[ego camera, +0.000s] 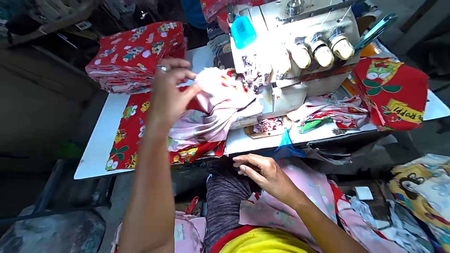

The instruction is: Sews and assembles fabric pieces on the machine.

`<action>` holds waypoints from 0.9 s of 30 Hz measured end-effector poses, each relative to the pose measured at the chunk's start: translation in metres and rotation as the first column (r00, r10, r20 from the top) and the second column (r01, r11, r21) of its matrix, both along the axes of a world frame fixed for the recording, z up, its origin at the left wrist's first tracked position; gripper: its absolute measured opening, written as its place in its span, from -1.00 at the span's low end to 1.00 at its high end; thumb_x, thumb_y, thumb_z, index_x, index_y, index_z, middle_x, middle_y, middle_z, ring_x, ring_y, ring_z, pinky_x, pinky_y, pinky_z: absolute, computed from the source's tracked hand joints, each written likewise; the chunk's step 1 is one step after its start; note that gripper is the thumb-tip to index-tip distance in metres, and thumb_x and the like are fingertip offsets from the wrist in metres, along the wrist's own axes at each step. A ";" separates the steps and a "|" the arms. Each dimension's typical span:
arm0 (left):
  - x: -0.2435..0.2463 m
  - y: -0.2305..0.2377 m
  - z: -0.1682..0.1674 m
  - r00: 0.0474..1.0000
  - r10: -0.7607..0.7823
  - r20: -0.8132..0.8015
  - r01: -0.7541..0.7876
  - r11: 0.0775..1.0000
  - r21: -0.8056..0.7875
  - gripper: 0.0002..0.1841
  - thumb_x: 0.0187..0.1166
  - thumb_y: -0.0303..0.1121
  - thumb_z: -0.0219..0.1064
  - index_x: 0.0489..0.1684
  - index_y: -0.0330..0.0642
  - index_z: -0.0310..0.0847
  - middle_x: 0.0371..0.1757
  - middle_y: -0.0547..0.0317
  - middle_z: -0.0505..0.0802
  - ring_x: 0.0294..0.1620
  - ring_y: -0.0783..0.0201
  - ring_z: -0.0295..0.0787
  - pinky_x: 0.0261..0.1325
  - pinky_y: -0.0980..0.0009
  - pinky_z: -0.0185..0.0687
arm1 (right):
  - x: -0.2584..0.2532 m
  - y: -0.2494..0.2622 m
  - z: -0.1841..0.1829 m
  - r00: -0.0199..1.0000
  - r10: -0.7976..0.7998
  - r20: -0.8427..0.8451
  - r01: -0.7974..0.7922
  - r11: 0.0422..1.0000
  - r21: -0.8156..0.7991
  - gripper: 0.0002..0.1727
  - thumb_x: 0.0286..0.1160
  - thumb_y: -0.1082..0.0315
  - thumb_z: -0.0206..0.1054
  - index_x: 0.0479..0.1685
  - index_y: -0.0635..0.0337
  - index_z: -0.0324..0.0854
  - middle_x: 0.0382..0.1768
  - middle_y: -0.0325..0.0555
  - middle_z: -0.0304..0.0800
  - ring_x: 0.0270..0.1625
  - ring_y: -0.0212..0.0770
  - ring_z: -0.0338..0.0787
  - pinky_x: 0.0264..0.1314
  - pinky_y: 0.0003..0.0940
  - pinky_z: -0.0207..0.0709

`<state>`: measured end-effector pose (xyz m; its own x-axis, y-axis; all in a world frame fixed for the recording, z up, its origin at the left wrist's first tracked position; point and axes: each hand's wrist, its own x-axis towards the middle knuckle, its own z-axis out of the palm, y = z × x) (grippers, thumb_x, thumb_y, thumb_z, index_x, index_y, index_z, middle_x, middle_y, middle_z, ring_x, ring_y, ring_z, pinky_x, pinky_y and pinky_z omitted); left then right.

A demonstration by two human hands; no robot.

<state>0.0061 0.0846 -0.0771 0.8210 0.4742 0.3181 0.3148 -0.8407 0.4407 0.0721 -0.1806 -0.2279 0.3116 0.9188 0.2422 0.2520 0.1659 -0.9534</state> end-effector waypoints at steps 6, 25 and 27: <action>-0.087 -0.034 0.055 0.976 -0.218 -0.019 0.218 0.976 0.000 -0.68 0.50 0.17 0.38 -0.27 0.18 0.79 0.16 0.50 0.75 0.27 0.56 0.61 0.33 0.46 0.54 | 0.003 -0.007 -0.010 0.998 0.019 0.058 -0.016 0.999 -0.042 -0.65 0.78 0.31 0.16 0.29 0.30 0.72 0.08 -0.03 0.88 0.02 -0.36 0.88 0.19 -0.50 0.72; 0.008 0.006 0.073 0.865 -0.238 -0.442 0.422 0.821 0.384 -0.32 0.87 0.06 -0.23 -0.09 -0.38 0.70 0.09 -0.32 0.75 0.24 -0.39 0.65 0.16 -0.41 0.44 | 0.003 -0.015 0.016 0.928 0.217 0.303 -0.162 0.967 -0.196 -0.66 0.75 0.26 0.20 0.24 0.27 0.73 -0.06 0.03 0.88 -0.06 -0.11 0.87 0.11 -0.16 0.72; -0.007 -0.001 0.090 0.889 -0.266 -0.372 0.405 0.837 0.369 -0.31 0.85 0.12 -0.27 -0.14 -0.29 0.70 0.14 -0.19 0.74 0.24 -0.21 0.65 0.19 -0.29 0.43 | 0.012 0.006 0.047 0.909 0.234 0.345 -0.131 0.946 -0.296 -0.63 0.77 0.23 0.19 0.27 0.30 0.71 -0.08 0.08 0.87 -0.08 -0.02 0.88 0.09 -0.01 0.73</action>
